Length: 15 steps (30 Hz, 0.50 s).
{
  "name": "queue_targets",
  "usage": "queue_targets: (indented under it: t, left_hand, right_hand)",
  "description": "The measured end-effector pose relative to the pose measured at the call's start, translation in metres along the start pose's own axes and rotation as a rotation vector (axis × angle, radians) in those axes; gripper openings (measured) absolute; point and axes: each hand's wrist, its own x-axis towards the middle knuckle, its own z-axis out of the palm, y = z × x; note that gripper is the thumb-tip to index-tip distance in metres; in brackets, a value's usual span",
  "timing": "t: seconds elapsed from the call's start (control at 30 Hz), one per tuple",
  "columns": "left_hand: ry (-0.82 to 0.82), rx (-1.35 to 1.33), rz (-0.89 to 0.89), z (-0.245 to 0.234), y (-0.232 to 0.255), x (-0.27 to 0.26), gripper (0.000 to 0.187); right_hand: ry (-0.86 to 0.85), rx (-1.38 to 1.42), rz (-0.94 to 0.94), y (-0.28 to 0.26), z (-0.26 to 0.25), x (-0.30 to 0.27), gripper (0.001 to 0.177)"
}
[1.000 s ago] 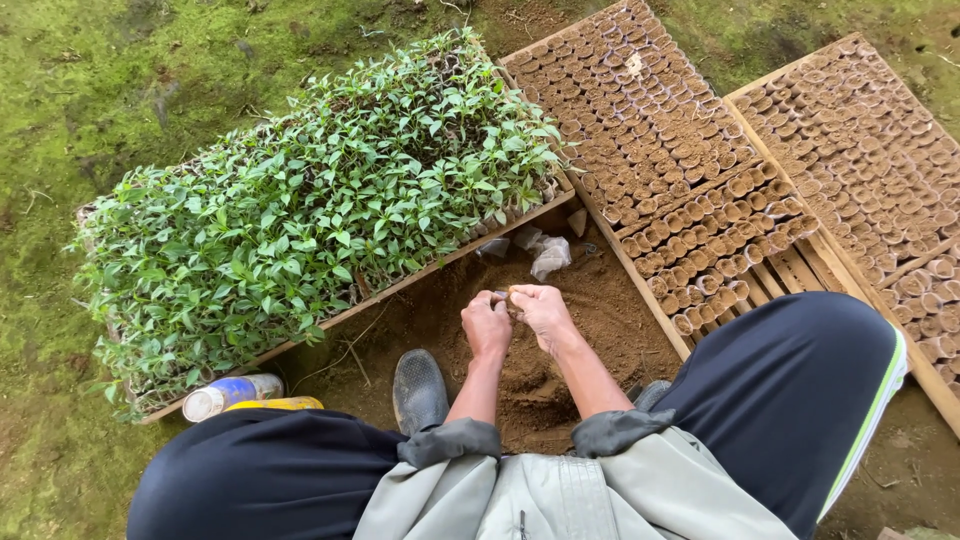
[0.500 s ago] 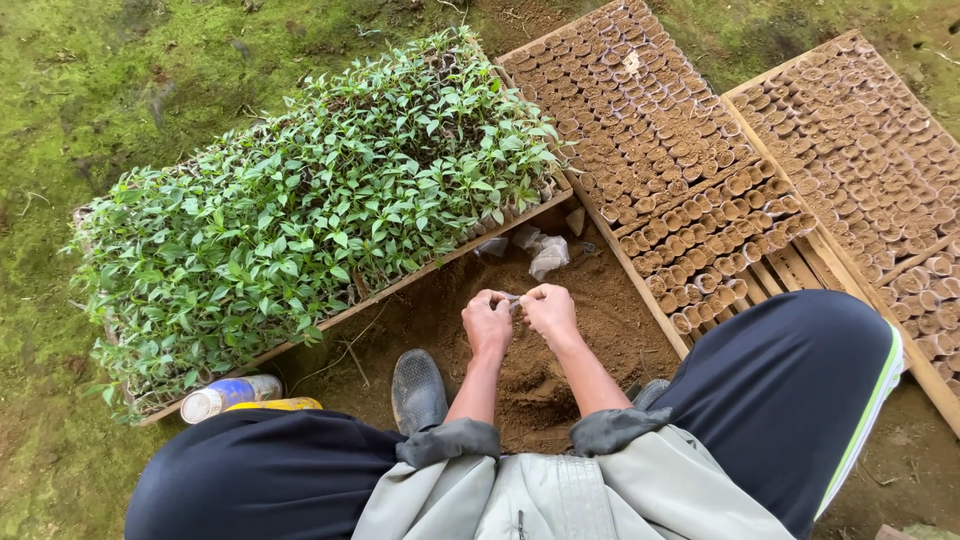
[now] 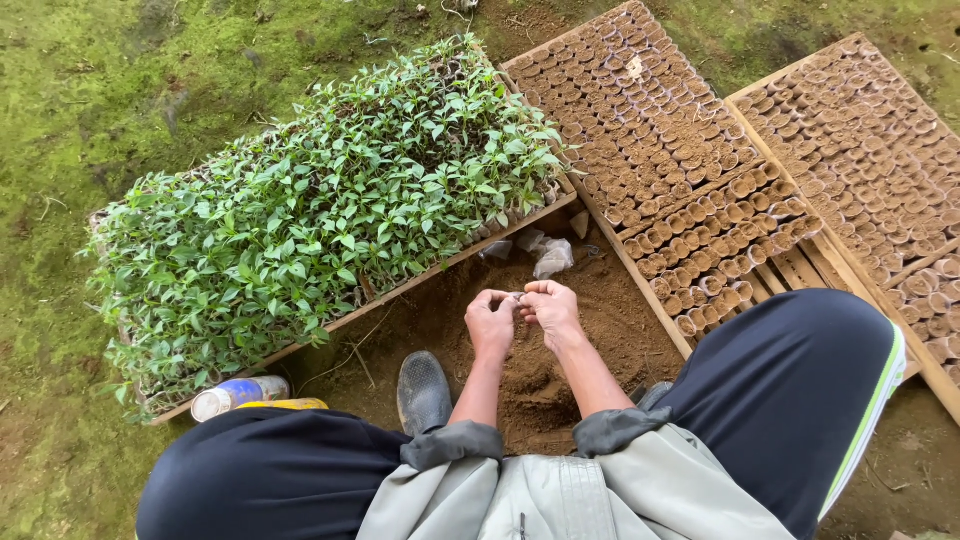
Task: The person sits on the ground and repeatedly takes small seedlings from a tray, places them into small biodegradable pots filled with soil, and arranges the pots on wooden racks.
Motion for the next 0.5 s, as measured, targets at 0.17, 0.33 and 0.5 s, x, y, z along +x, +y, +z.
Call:
queue_targets:
  t: [0.17,0.33,0.5]
  left_hand:
    - [-0.055,-0.375,-0.411,0.010,-0.023,0.012,0.027]
    - [-0.191,-0.814,-0.620,0.015,-0.035,0.019,0.021]
    - [-0.129,-0.955,-0.526,0.017,-0.044,0.029,0.013]
  right_hand:
    - [-0.071,0.069,-0.095,-0.039,0.005,-0.028,0.033]
    - [-0.098,-0.030,-0.185,-0.031,0.004,-0.026,0.035]
    - [-0.109,-0.310,-0.312,-0.024,0.002,-0.022,0.032]
